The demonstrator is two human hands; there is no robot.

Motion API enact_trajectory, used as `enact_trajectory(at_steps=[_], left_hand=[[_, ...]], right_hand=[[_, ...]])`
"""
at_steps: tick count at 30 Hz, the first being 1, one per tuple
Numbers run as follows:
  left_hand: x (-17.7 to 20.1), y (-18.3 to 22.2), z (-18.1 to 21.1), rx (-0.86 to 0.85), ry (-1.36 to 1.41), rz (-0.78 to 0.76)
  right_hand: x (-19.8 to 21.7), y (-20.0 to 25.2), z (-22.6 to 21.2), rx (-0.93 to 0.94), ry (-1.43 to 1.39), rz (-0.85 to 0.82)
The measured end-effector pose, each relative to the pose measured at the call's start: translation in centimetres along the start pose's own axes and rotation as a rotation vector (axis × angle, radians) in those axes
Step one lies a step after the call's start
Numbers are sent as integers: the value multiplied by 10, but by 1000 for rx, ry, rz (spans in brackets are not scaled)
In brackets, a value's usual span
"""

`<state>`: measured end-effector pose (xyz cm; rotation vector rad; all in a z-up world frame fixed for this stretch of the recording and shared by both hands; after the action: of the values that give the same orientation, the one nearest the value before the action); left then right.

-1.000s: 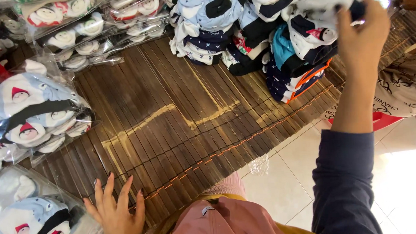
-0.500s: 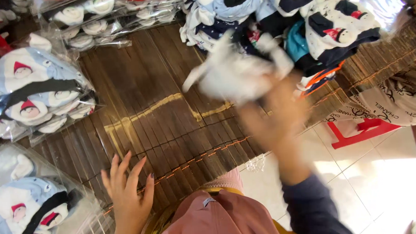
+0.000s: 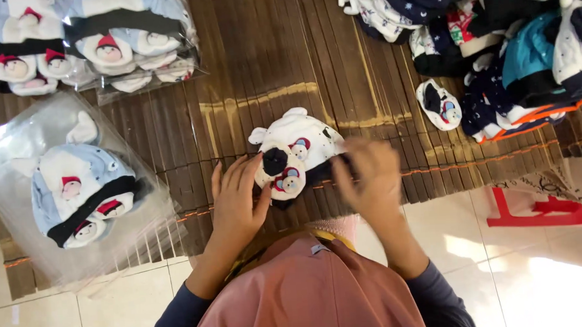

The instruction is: Packaging baby hats into individual plastic bags

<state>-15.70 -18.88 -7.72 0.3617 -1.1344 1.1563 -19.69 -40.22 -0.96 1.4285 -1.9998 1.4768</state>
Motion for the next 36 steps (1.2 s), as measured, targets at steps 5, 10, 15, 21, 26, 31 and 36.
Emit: enact_trajectory(at_steps=[5, 10, 15, 21, 26, 31, 36], left_hand=[[-4, -6, -1, 5, 4, 9], [10, -25, 50, -246, -90, 207], [-23, -37, 72, -361, -155, 140], [-31, -47, 68, -303, -226, 73], [-27, -47, 74, -309, -276, 55], [-21, -50, 69, -269, -211, 95], [-12, -61, 48, -145, -71, 135]], right_hand=[[59, 1, 96, -159, 444, 197], [31, 48, 237, -554, 618, -149], [47, 42, 213, -417, 592, -71], [64, 48, 170, -415, 357, 24], [59, 72, 198, -478, 210, 85], [59, 62, 183, -384, 337, 75], [67, 63, 170, -289, 371, 170]])
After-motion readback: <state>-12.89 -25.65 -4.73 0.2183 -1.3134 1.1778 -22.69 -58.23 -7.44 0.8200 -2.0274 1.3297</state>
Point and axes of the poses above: each hand's wrist, its own y-axis away from the middle knuckle, its own x-axis out of the back of the hand, z = x × y, the point moved 9 cm from there along -y, towards the middle knuckle, and after that the axes turned 8 degrees about -y, right-handed, at the moved point
